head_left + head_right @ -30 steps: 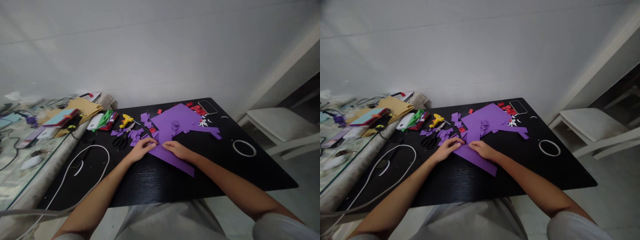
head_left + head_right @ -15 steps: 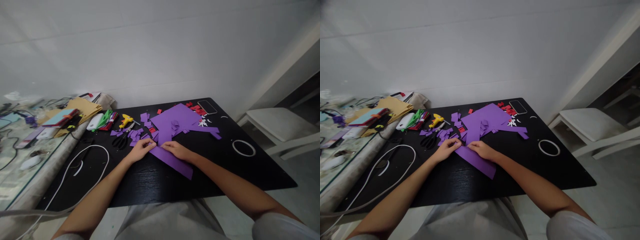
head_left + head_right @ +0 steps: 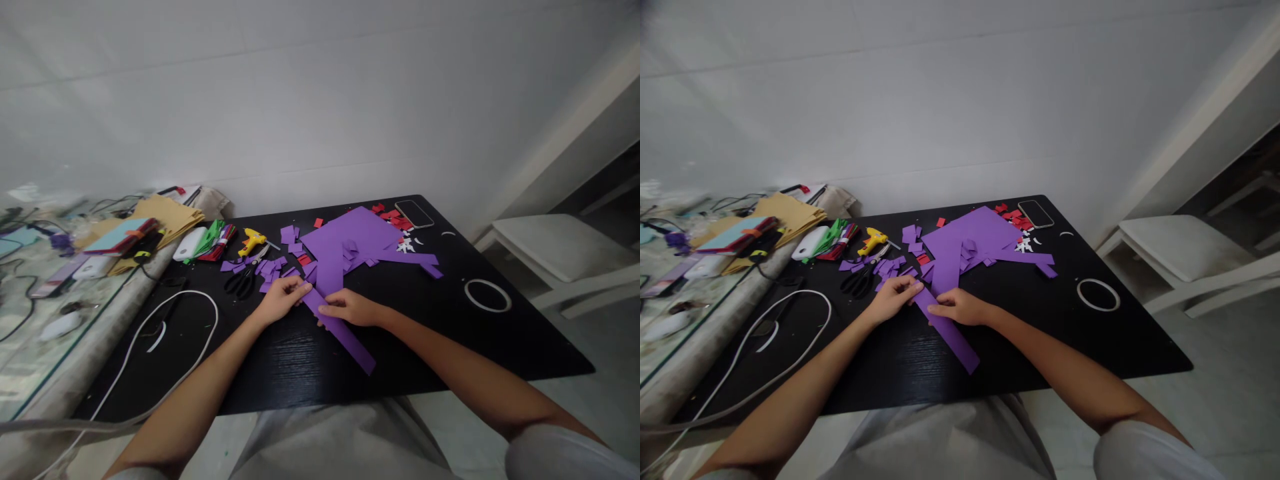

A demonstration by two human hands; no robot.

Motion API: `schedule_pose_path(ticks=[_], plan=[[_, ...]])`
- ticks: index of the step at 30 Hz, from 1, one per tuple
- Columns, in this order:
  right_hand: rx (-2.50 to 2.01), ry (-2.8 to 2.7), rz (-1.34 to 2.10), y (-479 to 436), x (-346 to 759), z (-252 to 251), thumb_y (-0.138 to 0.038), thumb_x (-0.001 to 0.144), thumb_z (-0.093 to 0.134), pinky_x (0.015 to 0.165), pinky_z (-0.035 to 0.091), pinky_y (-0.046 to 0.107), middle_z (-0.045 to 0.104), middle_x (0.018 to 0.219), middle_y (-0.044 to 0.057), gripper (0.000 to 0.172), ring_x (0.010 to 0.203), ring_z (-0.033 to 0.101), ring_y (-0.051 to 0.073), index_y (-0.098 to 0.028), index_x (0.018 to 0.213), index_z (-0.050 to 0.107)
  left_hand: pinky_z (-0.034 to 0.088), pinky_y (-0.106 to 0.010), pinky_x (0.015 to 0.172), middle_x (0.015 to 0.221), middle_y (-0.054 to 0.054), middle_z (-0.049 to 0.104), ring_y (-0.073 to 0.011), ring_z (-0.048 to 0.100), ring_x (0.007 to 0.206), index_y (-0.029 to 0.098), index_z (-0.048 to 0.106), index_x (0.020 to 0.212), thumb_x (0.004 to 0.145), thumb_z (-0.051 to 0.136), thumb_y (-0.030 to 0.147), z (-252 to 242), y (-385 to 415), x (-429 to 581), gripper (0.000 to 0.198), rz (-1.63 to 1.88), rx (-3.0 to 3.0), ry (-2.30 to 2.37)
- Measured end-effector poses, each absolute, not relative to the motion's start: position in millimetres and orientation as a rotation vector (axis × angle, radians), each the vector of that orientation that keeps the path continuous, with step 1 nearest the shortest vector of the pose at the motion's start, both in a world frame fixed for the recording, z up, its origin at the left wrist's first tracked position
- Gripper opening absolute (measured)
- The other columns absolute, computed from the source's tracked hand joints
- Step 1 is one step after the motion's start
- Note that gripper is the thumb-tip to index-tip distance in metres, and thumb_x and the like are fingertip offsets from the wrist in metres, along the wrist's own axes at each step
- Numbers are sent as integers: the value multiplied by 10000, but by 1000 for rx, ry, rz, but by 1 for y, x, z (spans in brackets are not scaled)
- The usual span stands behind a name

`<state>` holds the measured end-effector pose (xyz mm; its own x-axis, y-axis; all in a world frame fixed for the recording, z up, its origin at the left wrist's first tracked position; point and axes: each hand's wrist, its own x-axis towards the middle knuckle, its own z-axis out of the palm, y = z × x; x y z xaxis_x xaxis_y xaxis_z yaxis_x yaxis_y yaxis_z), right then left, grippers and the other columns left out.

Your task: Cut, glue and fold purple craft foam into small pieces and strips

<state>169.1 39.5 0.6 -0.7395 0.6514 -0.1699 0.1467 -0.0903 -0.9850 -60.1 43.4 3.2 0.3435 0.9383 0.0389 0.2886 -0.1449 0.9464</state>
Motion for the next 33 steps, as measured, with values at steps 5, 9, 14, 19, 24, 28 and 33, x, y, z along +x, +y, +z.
schedule_pose_path(ticks=[5, 9, 14, 19, 24, 28, 33], plan=[[-836, -1834, 1924, 41, 170, -5, -657, 821, 671, 695, 561, 318, 770, 836, 114, 560, 719, 714, 202, -107, 901, 738, 334, -225, 493, 502, 44, 500, -88, 429, 465, 174, 544, 650, 848, 659, 577, 4, 43, -60, 463, 847, 1650, 1135], [-849, -1830, 1936, 42, 170, -5, -661, 825, 665, 673, 565, 315, 773, 817, 116, 568, 695, 719, 203, -104, 905, 738, 321, -228, 492, 493, 39, 506, -87, 422, 456, 176, 533, 624, 844, 666, 574, 3, 47, -64, 474, 867, 1626, 1139], [-852, -1793, 1965, 41, 170, -4, -675, 818, 664, 675, 567, 312, 770, 797, 116, 588, 665, 711, 186, -94, 881, 734, 321, -237, 502, 482, 35, 501, -90, 421, 458, 175, 578, 609, 853, 682, 524, 3, 56, -73, 438, 1056, 1535, 1224], [-829, -1769, 1981, 41, 168, -6, -676, 815, 671, 645, 558, 291, 761, 775, 108, 588, 649, 698, 170, -93, 864, 731, 292, -227, 467, 469, 39, 465, -77, 392, 443, 170, 524, 558, 833, 718, 462, 3, 63, -82, 445, 1295, 1272, 1280], [-824, -1774, 1998, 42, 167, -9, -702, 801, 663, 580, 542, 261, 756, 764, 118, 626, 634, 696, 162, -81, 860, 726, 291, -199, 417, 469, 58, 435, -62, 384, 413, 171, 493, 586, 803, 753, 423, 0, 67, -85, 422, 1449, 1013, 1196], [-820, -1769, 1996, 43, 167, -11, -699, 802, 665, 572, 542, 252, 754, 762, 117, 628, 633, 700, 160, -77, 861, 726, 355, -174, 410, 504, 46, 508, -64, 449, 423, 157, 557, 648, 764, 785, 417, 0, 67, -82, 365, 1440, 921, 1173], [-821, -1745, 2007, 44, 166, -13, -701, 800, 666, 562, 543, 252, 749, 753, 114, 635, 630, 700, 162, -73, 869, 722, 569, -236, 596, 737, -23, 697, -126, 648, 615, 128, 683, 832, 659, 862, 276, 6, 63, -74, 290, 1368, 742, 1083]])
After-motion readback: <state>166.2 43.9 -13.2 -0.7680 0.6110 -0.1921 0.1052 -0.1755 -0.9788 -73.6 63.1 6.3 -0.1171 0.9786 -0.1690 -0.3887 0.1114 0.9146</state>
